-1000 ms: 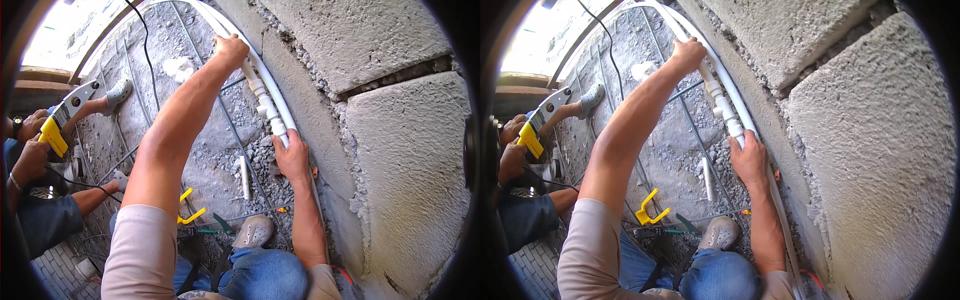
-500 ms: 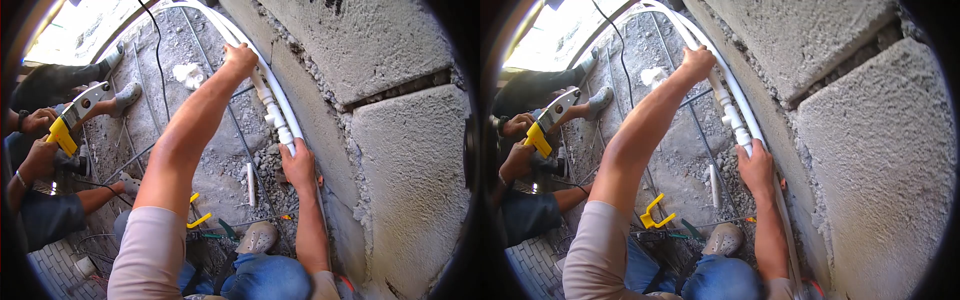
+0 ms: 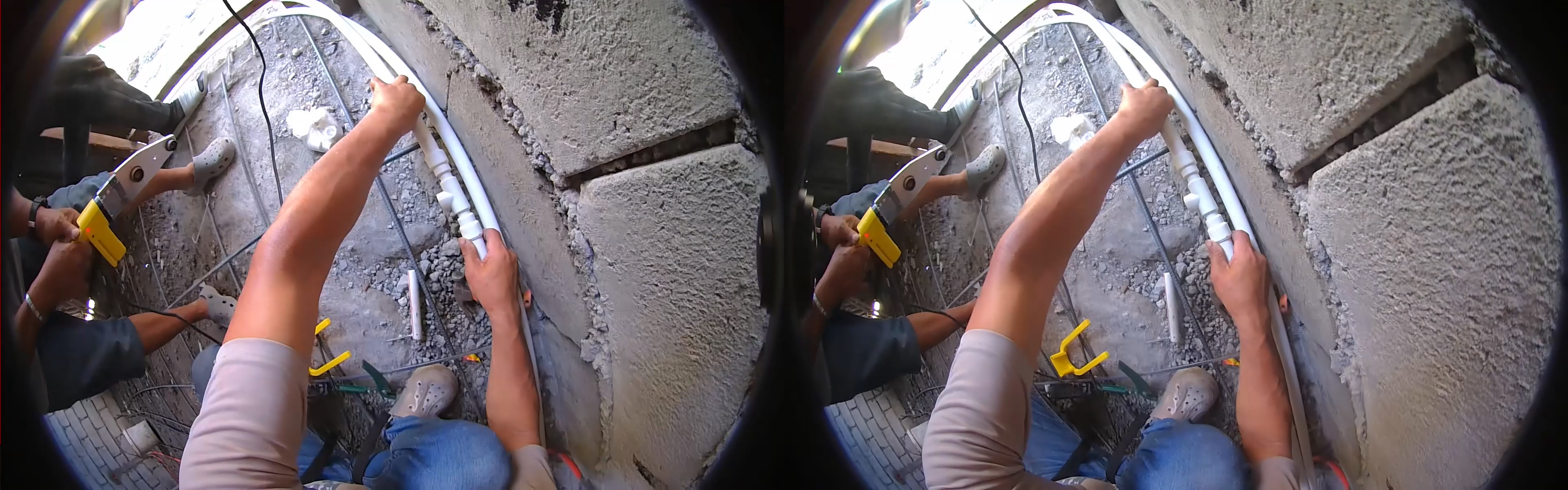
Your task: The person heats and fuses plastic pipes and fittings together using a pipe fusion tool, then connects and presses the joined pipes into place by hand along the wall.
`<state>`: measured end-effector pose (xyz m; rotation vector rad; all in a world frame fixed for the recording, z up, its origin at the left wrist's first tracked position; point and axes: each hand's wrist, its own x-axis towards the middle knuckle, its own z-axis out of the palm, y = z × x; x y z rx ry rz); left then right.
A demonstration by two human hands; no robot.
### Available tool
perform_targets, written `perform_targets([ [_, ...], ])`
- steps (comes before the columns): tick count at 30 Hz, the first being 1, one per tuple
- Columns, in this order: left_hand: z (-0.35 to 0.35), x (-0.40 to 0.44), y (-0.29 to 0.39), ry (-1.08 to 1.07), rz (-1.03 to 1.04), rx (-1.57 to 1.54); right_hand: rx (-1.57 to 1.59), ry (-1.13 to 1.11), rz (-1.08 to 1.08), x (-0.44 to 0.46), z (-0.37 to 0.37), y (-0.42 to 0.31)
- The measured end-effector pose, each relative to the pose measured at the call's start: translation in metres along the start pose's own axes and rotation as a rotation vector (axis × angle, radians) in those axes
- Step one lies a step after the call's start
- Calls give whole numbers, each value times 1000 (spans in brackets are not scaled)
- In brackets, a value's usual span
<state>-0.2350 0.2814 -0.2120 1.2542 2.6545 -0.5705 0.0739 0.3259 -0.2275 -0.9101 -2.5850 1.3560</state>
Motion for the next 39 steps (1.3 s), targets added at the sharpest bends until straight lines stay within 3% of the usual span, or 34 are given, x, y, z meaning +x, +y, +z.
perform_targets([
  [39,-2,-3,3,-22,-23,4,-15,0,12,0,2,0],
])
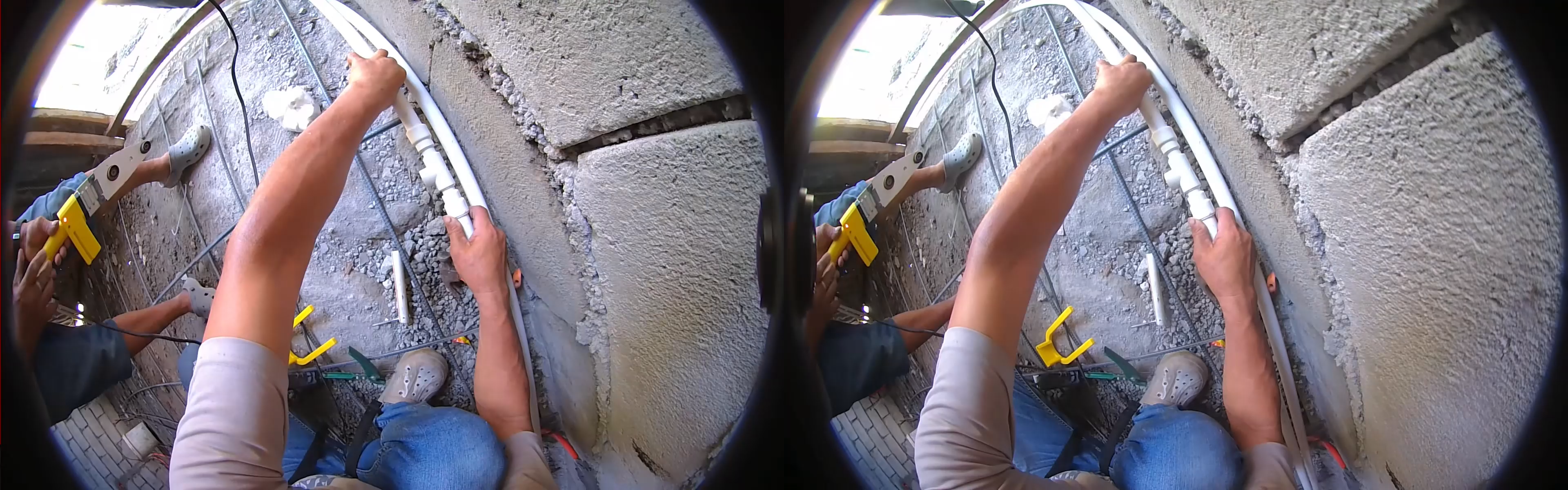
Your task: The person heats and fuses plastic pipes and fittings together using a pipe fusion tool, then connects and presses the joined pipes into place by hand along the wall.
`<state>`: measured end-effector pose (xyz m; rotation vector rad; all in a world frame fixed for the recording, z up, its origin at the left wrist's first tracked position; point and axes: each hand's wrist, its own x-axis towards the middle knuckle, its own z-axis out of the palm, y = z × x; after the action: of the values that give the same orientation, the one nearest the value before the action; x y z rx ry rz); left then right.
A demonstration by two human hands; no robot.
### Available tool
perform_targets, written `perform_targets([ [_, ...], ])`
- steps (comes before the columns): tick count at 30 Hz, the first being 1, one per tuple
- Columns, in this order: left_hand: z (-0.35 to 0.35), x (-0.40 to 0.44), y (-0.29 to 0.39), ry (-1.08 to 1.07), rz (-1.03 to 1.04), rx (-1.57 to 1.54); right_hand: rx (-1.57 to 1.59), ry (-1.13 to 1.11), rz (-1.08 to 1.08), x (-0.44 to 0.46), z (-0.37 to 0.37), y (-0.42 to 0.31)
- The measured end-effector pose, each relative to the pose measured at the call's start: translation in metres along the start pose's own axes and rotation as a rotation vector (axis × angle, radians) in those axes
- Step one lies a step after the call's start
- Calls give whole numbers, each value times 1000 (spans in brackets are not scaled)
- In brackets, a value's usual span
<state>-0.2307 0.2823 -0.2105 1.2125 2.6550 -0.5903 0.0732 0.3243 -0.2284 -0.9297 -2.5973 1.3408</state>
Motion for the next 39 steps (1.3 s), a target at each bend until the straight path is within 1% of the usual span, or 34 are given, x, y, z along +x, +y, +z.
perform_targets([
  [6,3,0,-1,43,5,0,-3,10,-11,0,0,-1],
  [12,2,0,1,5,-5,6,-5,6,-1,-1,0,-1],
  [21,4,0,1,39,-8,23,-22,20,-27,-1,2,2],
  [30,4,0,1,18,-7,10,-27,-18,27,0,-1,-2],
  [39,3,0,2,-4,-15,31,-18,-3,9,-1,0,-1],
])
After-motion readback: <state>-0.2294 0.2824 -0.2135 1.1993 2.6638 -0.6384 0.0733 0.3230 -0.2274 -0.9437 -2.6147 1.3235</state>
